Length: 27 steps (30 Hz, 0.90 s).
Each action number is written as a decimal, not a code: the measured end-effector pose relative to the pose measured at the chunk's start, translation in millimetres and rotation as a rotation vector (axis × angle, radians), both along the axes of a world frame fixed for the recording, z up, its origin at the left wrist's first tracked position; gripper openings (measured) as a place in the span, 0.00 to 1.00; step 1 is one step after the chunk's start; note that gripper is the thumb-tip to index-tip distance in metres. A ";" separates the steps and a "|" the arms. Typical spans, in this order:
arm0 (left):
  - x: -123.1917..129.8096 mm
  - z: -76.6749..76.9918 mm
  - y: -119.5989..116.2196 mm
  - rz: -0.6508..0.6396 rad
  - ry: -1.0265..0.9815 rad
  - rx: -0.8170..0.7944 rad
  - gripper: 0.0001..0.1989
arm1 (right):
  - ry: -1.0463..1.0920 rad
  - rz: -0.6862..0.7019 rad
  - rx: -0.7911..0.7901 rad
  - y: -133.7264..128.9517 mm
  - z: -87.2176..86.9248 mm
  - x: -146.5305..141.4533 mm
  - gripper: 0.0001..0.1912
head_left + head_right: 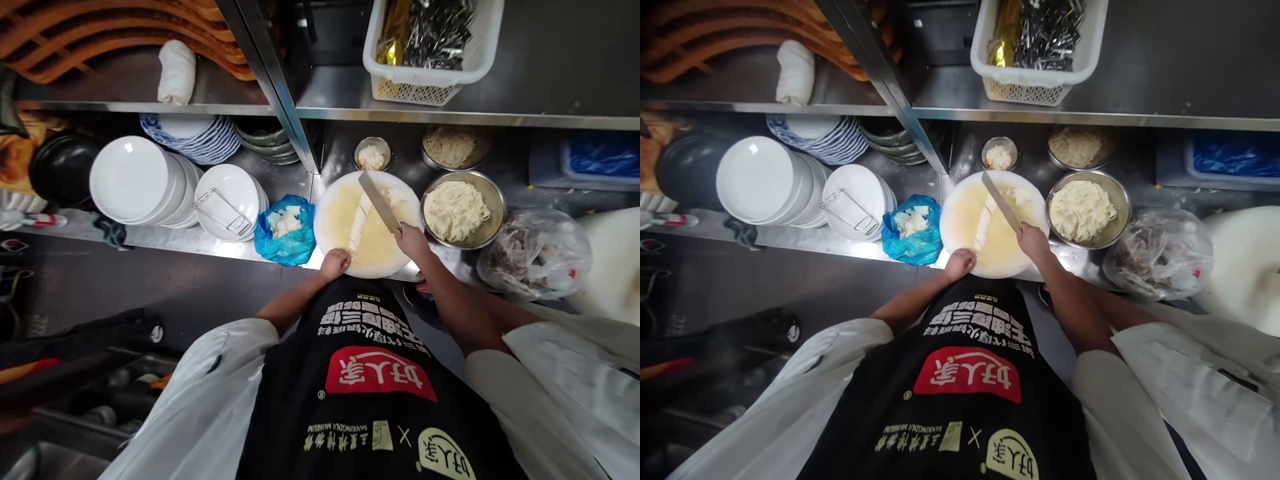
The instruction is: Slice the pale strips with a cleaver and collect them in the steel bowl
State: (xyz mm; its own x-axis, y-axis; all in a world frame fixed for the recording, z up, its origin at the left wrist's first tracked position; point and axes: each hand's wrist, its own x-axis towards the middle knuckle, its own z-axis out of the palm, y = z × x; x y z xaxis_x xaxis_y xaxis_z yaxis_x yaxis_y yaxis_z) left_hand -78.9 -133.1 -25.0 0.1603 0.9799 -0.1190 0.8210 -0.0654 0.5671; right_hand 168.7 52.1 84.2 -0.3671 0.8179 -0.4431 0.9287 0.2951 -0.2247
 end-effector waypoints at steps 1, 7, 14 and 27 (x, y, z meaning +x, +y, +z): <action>-0.2 0.9 0.2 0.002 -0.005 -0.002 0.12 | -0.019 0.015 -0.049 3.0 0.4 -0.5 0.19; -2.8 8.4 4.3 0.066 -0.097 -0.049 0.11 | -0.022 0.002 0.055 20.8 7.5 -0.9 0.20; -6.6 11.0 28.6 0.306 -0.295 -0.139 0.10 | -0.059 -0.020 -0.094 29.5 5.7 7.9 0.17; 10.8 12.5 280.0 0.124 -0.017 0.015 0.29 | 0.203 -0.391 -0.292 -140.8 -5.7 103.9 0.15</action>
State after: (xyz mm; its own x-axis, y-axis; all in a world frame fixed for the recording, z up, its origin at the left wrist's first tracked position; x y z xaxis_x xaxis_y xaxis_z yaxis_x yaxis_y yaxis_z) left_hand -68.0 146.9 -12.5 0.0392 0.9939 -0.1029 0.8136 0.0281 0.5808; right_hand 272.6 -88.7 78.5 -0.1616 0.7639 -0.6248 0.8859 -0.1667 -0.4329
